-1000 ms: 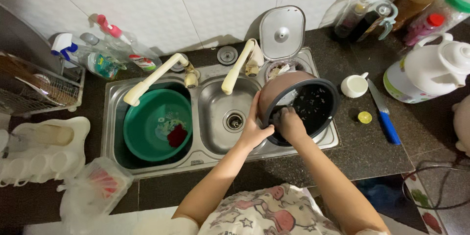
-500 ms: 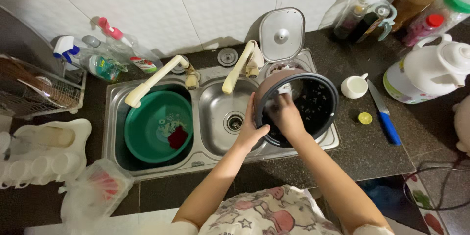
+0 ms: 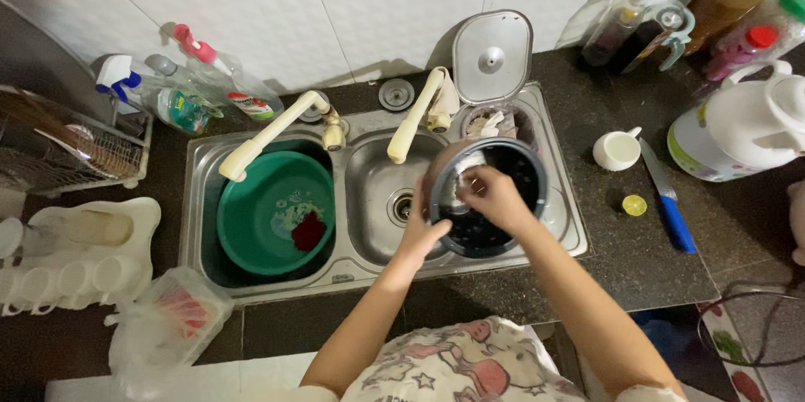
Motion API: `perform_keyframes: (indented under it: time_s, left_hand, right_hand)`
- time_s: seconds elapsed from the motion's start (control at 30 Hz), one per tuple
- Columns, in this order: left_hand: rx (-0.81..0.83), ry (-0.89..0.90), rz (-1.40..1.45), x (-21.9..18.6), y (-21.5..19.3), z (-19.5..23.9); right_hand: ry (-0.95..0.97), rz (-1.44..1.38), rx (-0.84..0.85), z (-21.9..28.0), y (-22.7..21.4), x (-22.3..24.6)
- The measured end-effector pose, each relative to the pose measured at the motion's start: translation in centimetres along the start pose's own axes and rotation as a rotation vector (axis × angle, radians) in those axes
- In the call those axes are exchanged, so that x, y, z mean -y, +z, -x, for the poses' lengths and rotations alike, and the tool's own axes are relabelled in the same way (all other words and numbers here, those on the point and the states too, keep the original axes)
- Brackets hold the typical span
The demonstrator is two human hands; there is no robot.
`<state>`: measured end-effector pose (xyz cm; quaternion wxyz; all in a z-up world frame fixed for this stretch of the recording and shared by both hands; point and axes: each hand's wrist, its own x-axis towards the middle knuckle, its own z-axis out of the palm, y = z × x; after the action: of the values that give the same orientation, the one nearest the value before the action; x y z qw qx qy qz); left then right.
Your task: The person removes the inner pot from a rice cooker, rinses rice under running water in the sink, and repeatedly drains and refills the pot. The person uses hands to agitate the rice and water, then pours out cloudy water into the sink. The pot remains in the sink at the end.
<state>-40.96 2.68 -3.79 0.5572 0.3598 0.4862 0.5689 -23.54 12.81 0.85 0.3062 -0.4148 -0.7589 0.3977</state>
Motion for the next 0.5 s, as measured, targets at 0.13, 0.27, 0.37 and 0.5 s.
perform_keyframes:
  time_s: [0.13,0.27,0.37,0.5]
  left_hand:
    - [-0.117,-0.114,0.009,1.0,-4.2,0.8]
    - [-0.257,-0.301,0.029,0.0,-7.4,2.1]
    - [-0.341,-0.409,0.035,-0.5,-8.3,3.3]
    - [-0.349,-0.319,0.078,-0.2,-9.9,3.8]
  right_hand:
    - [0.319,-0.186,0.093,-1.3,-4.6,0.6]
    - [0.218,-0.188,-0.151,-4.9,-7.0,-1.2]
    - [0.276,0.107,-0.254,-7.8,-7.0,-4.9]
    - [0.227,0.354,-0.04,-10.4,-6.3,-11.1]
